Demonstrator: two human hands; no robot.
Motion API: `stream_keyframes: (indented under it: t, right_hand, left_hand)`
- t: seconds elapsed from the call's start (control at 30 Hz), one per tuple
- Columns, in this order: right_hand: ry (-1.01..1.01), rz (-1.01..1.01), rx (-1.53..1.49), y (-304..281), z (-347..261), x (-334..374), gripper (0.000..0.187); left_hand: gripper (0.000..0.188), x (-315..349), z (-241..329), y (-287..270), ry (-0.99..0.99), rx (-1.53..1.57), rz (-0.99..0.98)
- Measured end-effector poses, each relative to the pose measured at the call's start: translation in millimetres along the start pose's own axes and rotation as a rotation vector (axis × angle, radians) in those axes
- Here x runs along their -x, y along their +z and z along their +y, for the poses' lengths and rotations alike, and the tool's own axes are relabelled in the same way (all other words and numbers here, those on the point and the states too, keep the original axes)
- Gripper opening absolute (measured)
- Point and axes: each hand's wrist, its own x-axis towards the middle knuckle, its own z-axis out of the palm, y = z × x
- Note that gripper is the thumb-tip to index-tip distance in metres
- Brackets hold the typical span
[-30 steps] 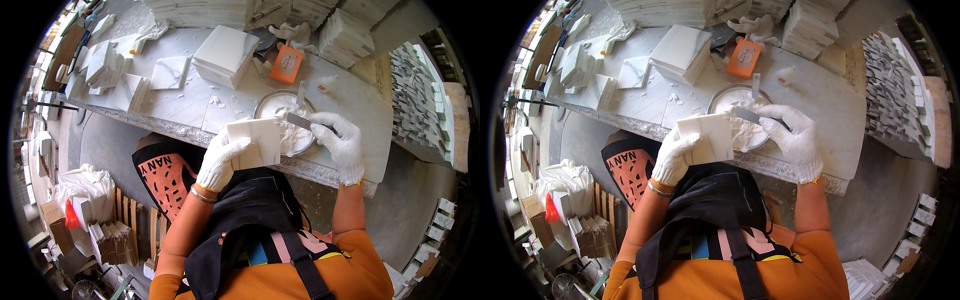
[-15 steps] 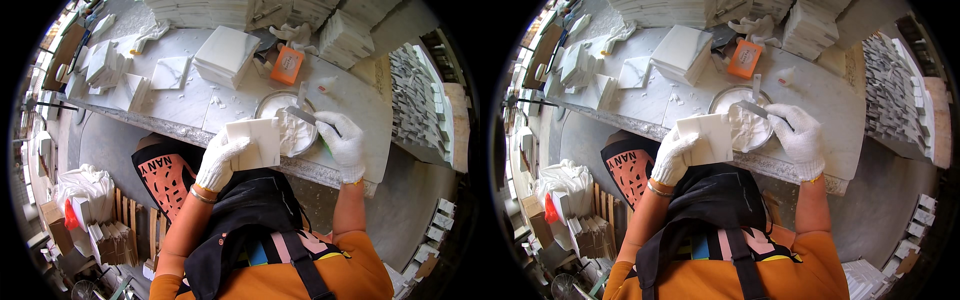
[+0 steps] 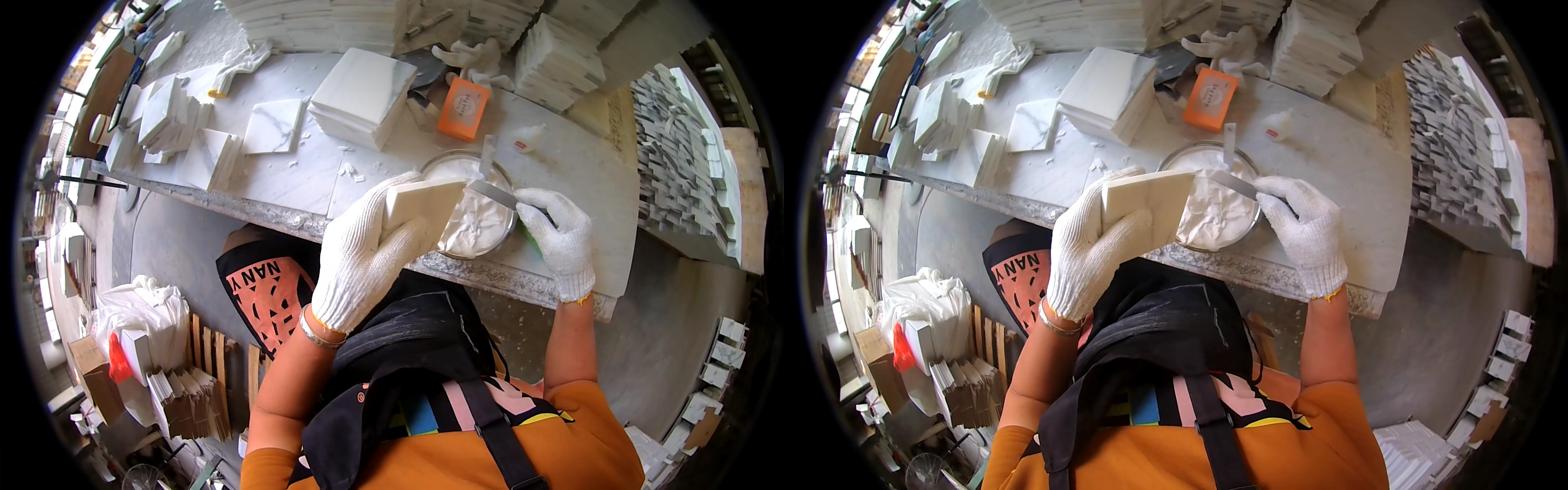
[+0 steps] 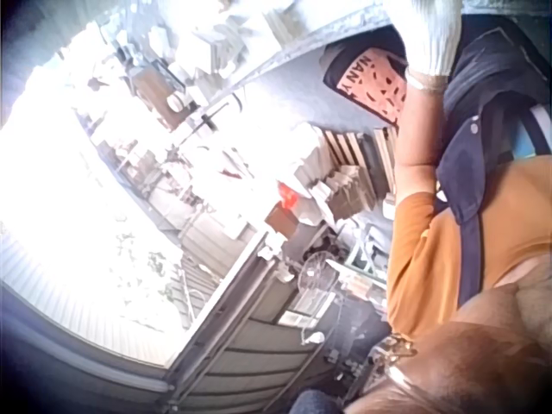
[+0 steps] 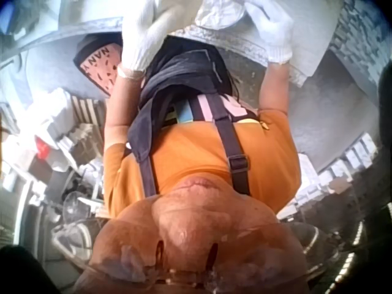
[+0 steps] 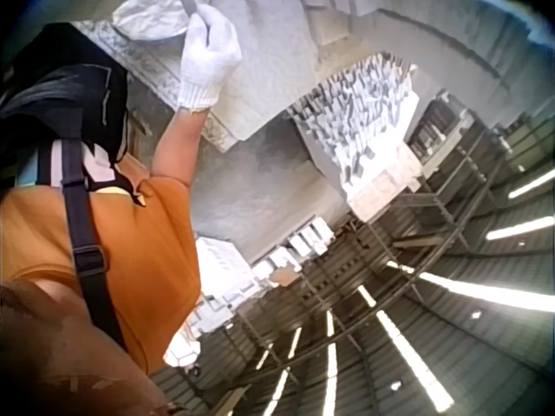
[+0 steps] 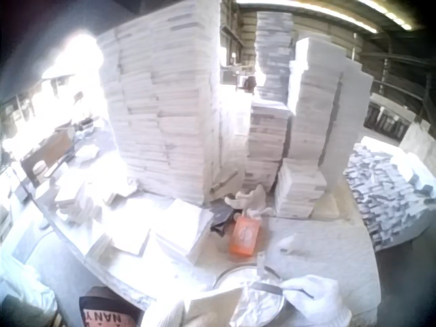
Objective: The person applies a white paste to the edges of small white square tiles using a metal spatula, then wipes the edges with a green sponge. The person repeats this process on multiple tiles, handling them one at a time.
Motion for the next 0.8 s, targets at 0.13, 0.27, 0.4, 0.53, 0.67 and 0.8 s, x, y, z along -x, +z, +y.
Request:
stream_keyframes:
  t: [0.13, 0.27, 0.4, 0.53, 0.67, 0.8]
  right_hand:
    - [-0.023, 0.007, 0.025, -1.7, 1.1, 0.0, 0.017]
    - [0.013, 0.001, 0.033, -4.0, -0.4, 1.3, 0.018]
    - [0.04, -0.029, 0.04, -2.3, 5.0, 5.6, 0.019]
    - [0.044, -0.12, 0.116, -2.0, 5.1, 7.1, 0.022]
    - [-0.032, -0.192, 0.215, -1.2, 2.8, 6.6, 0.024]
    - [-0.059, -0.217, 0.326, -3.3, 0.6, 8.4, 0.023]
  left_hand:
    - [0.04, -3.4, 11.2, 1.9, 0.17, -0.247, 0.071]
    - [0.035, -5.6, 2.1, -7.7, -0.105, 0.248, 0.061]
    - [0.038, -3.9, -1.3, -16.7, -0.376, 0.782, 0.057]
    - [0.039, -0.5, -22.0, -21.8, -0.375, 0.88, 0.049]
    - [0.038, -12.5, -14.8, -32.9, -0.363, 0.836, 0.01]
    - [0.039, -51.0, -5.6, -65.5, -0.303, 0.692, -0.101]
